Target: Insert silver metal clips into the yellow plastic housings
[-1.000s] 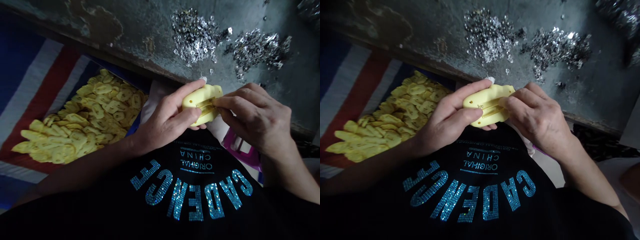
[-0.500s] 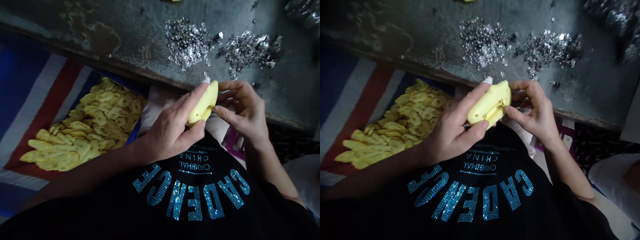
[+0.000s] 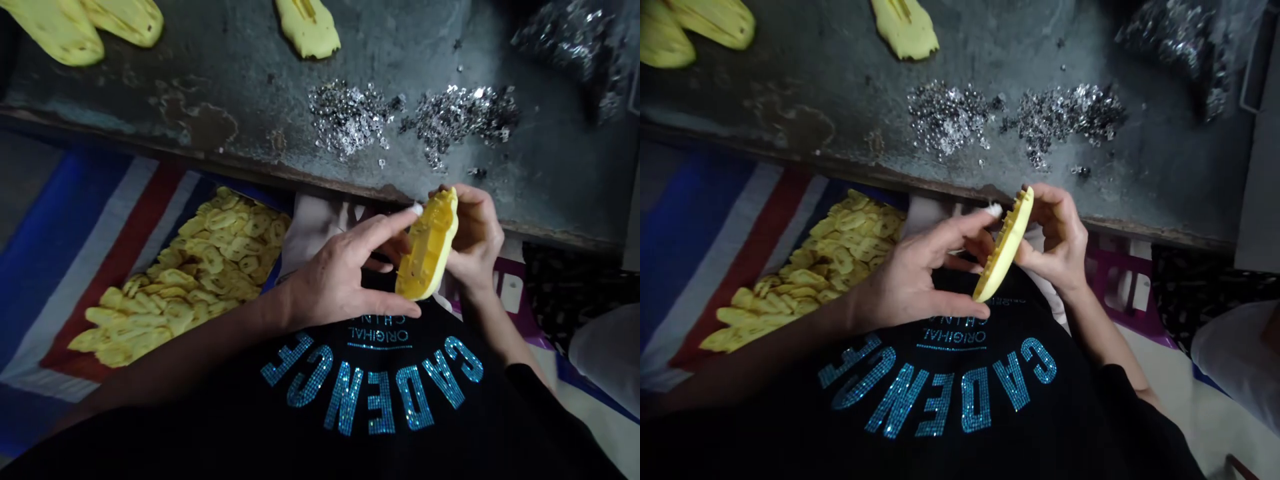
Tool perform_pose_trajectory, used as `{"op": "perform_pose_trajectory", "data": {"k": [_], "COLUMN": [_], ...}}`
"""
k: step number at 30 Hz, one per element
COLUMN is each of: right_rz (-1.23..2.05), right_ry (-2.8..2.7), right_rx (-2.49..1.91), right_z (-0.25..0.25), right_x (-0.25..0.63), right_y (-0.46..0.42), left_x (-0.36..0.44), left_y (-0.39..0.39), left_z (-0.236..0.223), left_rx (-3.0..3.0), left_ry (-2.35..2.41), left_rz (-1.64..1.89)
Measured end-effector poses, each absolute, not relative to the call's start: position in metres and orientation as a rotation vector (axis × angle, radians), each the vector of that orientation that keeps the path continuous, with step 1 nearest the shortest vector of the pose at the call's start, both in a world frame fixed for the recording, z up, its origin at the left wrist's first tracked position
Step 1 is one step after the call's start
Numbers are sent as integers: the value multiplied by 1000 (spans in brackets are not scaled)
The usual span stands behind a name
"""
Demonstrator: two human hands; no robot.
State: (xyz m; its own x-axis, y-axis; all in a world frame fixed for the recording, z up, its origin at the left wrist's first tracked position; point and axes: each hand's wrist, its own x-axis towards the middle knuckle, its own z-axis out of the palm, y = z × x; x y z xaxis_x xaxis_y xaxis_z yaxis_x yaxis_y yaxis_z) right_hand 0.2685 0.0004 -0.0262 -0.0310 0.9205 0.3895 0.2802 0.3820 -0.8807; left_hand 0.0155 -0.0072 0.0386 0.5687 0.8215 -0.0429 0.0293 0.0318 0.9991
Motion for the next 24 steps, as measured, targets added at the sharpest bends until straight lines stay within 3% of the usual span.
{"op": "perform_pose_trajectory", "data": {"k": [9,15,19,24], "right_rz": [541,836,1042,408], "right_ry": [-1565,-1726,-2130,-2416], "right_rx": [-1036,-994,-923,-1597], "right_z": [-41,-13,16,37], "right_x": [271,255,228,167], "right_y": [1,35,115,247], "left_x": [18,-12,-81,-193], "left_y": [1,0,-24,-75], "left_z": [19,5,-18,-74], "left_rx": [1450,1318,1028,1299], "left_ry": [618,704,1096,1788], "left_rz": [857,952,1014,871]}}
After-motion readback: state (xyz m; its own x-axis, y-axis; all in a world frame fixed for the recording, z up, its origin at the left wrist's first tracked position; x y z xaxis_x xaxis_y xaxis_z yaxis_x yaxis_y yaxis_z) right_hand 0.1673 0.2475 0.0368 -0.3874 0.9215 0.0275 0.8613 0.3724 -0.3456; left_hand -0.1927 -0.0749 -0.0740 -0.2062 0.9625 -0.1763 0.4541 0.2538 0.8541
